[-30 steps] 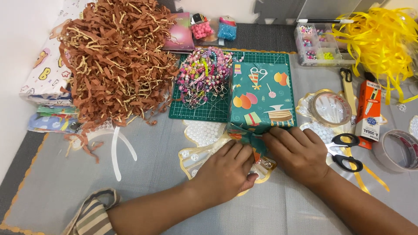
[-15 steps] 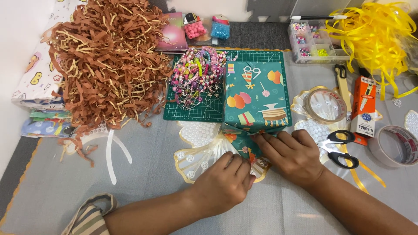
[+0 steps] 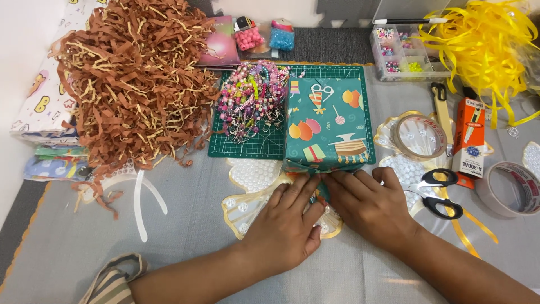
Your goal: Wrapping a small box with decorative paper using tape and scissors
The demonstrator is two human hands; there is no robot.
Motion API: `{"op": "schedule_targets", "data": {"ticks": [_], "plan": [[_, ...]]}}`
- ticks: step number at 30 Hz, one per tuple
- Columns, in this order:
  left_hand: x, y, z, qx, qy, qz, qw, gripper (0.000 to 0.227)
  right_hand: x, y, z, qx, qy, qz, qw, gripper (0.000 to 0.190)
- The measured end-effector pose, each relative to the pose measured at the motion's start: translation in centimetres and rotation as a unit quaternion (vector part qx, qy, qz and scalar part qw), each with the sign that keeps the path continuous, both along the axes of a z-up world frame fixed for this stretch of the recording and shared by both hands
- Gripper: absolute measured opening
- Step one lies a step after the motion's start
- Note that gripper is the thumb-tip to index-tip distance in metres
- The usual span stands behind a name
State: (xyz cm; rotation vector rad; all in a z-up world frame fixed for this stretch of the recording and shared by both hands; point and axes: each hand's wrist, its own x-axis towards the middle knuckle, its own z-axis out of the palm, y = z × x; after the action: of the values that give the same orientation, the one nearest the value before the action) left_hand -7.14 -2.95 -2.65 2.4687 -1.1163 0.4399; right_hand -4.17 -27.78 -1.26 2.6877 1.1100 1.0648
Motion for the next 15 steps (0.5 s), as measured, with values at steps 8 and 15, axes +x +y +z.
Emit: {"op": "schedule_targets", "data": {"ticks": [8,15], "plan": [[0.3,0.2,0.5,0.017,0.008,0.001,1.0,0.048,0.3,-0.2,0.7,0.08,-0.011,-0.041,0.996,0.013],[0.5,0.2,-0.2,0.025,0.012,-0.006,1.0,0.046,2.8,-1.7,1.0,0.27,0.109,0.006,0.957,0.112]]}}
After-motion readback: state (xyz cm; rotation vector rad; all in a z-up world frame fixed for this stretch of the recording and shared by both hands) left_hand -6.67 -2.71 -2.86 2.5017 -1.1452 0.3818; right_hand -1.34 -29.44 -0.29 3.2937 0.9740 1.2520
